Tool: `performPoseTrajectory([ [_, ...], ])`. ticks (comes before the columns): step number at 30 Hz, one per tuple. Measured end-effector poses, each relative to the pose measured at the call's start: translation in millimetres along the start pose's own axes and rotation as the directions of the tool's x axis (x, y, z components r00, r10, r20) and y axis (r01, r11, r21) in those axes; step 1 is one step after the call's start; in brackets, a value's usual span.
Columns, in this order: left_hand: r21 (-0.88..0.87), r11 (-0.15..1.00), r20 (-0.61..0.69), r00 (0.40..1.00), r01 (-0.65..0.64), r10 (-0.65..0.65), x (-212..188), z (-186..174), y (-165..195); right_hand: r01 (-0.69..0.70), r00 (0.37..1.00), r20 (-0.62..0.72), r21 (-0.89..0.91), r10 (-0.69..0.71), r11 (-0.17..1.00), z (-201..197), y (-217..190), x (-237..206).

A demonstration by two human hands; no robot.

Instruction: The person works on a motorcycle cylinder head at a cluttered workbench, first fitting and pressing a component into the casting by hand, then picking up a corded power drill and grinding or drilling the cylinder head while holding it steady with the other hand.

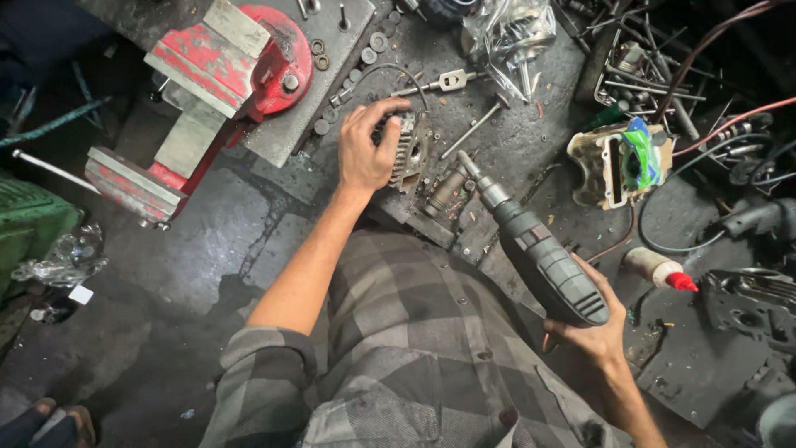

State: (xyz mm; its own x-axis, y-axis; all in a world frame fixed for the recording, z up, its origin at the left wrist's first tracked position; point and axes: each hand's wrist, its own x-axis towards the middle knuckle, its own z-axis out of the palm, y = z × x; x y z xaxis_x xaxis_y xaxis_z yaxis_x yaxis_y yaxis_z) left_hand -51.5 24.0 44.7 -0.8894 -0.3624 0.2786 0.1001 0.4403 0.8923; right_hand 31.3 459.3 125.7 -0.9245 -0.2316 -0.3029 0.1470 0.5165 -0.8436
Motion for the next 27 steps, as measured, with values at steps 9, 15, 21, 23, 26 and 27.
performPoseTrajectory([
  [9, -0.006, 1.0, 0.011, 1.0, 0.004, -0.004, 5.0, -7.5, -1.5, -0.139, 0.96, 0.242, -0.03, 0.142, 0.99, 2.3, -66.8, 41.0],
  [15, -0.021, 1.0, 0.023, 1.0, 0.001, -0.001, 12.0, -10.6, -5.5, 0.142, 0.915, 0.402, -0.257, -0.027, 0.956, -18.2, -82.8, 95.3],
  [21, -0.011, 1.0, 0.05, 0.999, -0.021, 0.022, 14.5, -11.3, -7.0, -0.493, 0.752, 0.573, 0.162, 0.326, 0.855, -76.9, -15.0, 180.4],
  [23, -0.008, 1.0, 0.056, 0.998, -0.027, 0.028, 14.8, -11.0, -4.9, -0.554, 0.725, 0.631, 0.299, 0.274, 0.777, -82.4, 5.1, 187.8],
  [26, 0.0, 1.0, 0.059, 0.998, -0.022, 0.022, 17.5, -11.0, -2.6, -0.622, 0.712, 0.652, 0.412, 0.261, 0.666, -64.6, 21.9, 172.1],
  [27, -0.001, 1.0, 0.059, 0.998, -0.018, 0.018, 17.8, -10.9, -2.0, -0.623, 0.725, 0.632, 0.43, 0.276, 0.653, -54.6, 24.9, 163.7],
])
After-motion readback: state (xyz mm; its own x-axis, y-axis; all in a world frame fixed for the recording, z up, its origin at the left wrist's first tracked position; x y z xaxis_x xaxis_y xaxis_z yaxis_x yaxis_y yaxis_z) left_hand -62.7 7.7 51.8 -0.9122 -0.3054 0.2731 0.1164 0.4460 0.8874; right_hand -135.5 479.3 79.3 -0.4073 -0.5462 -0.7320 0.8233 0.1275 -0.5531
